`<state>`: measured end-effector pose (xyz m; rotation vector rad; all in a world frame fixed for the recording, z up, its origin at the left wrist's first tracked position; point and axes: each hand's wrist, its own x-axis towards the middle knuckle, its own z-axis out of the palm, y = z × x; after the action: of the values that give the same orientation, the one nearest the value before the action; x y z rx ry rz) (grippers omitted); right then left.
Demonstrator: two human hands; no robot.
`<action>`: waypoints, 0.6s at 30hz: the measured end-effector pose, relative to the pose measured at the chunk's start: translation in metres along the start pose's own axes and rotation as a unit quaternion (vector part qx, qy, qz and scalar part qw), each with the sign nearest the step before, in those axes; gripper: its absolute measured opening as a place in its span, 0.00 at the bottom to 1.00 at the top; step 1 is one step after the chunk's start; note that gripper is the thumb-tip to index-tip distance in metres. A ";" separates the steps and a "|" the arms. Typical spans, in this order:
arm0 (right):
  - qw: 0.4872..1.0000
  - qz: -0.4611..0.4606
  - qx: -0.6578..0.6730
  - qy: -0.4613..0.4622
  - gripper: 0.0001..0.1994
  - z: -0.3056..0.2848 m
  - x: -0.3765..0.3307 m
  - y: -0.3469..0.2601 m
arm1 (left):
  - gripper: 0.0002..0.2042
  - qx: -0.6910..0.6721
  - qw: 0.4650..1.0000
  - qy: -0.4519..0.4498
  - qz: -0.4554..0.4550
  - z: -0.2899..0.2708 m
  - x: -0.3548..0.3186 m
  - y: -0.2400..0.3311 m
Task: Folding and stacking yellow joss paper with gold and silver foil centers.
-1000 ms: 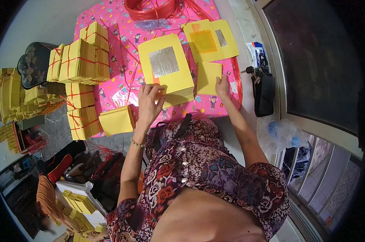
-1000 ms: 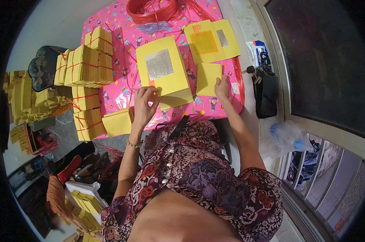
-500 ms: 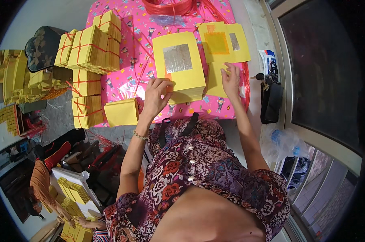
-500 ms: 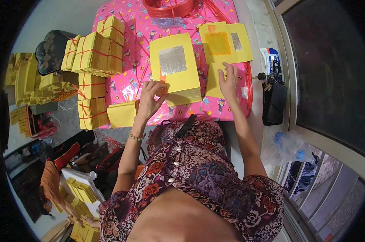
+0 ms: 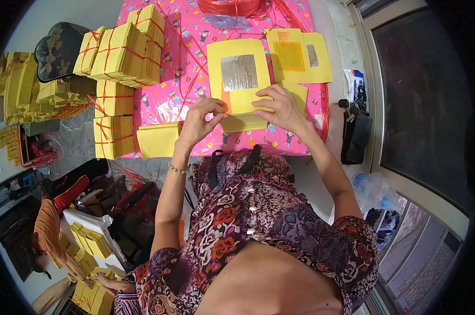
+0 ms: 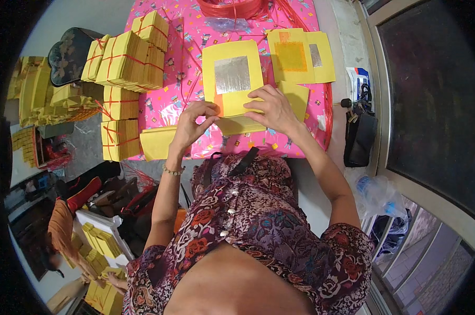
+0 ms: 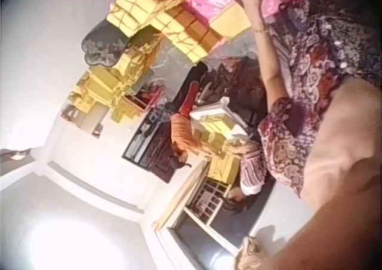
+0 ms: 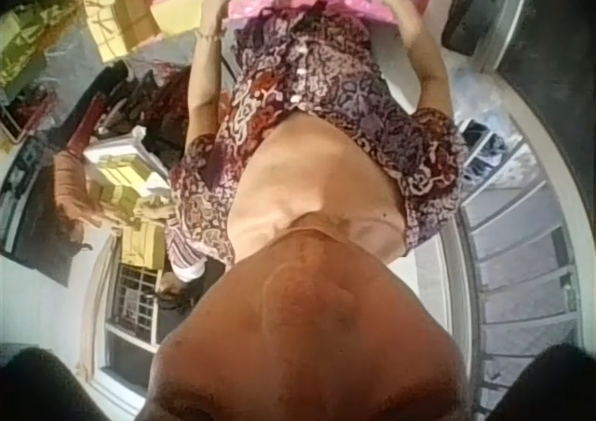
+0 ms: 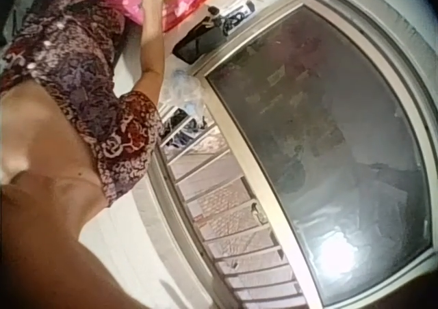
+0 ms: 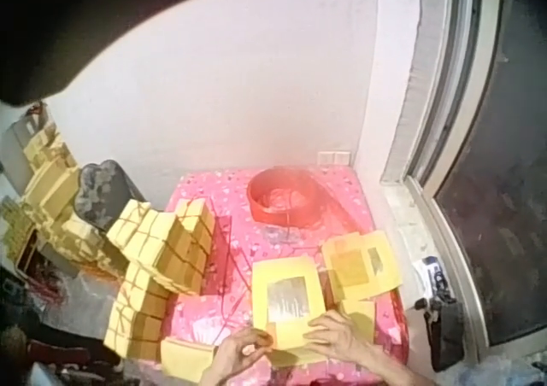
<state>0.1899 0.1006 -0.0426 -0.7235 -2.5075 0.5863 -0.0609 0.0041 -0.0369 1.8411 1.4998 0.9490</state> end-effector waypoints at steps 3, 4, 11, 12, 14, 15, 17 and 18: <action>1.000 0.019 0.020 -0.004 0.07 0.000 0.001 -0.002 | 0.05 -0.026 0.999 0.037 -0.002 0.004 -0.002 -0.003; 0.999 0.029 0.025 -0.006 0.07 0.000 0.001 -0.002 | 0.05 -0.047 0.998 0.038 -0.026 0.005 -0.002 -0.004; 0.997 0.065 0.035 -0.032 0.06 -0.004 0.007 -0.004 | 0.03 -0.089 0.993 0.051 -0.067 0.007 -0.001 -0.008; 0.997 0.066 0.035 -0.032 0.06 -0.005 0.008 -0.005 | 0.03 -0.089 0.992 0.051 -0.067 0.008 0.000 -0.009; 0.996 0.076 0.036 -0.043 0.07 -0.007 0.008 -0.006 | 0.03 -0.110 0.990 0.052 -0.078 0.008 0.000 -0.009; 0.995 0.076 0.036 -0.043 0.07 -0.006 0.008 -0.006 | 0.03 -0.110 0.990 0.052 -0.078 0.008 0.000 -0.010; 0.995 0.078 0.040 -0.040 0.07 -0.005 0.008 -0.005 | 0.02 -0.115 0.988 0.057 -0.091 0.010 -0.001 -0.010; 0.995 0.078 0.040 -0.040 0.07 -0.005 0.008 -0.005 | 0.02 -0.115 0.988 0.057 -0.091 0.010 -0.001 -0.011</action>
<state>0.1848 0.1024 -0.0336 -0.8881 -2.4989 0.7811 -0.0591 0.0055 -0.0513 1.4833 1.5239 1.1031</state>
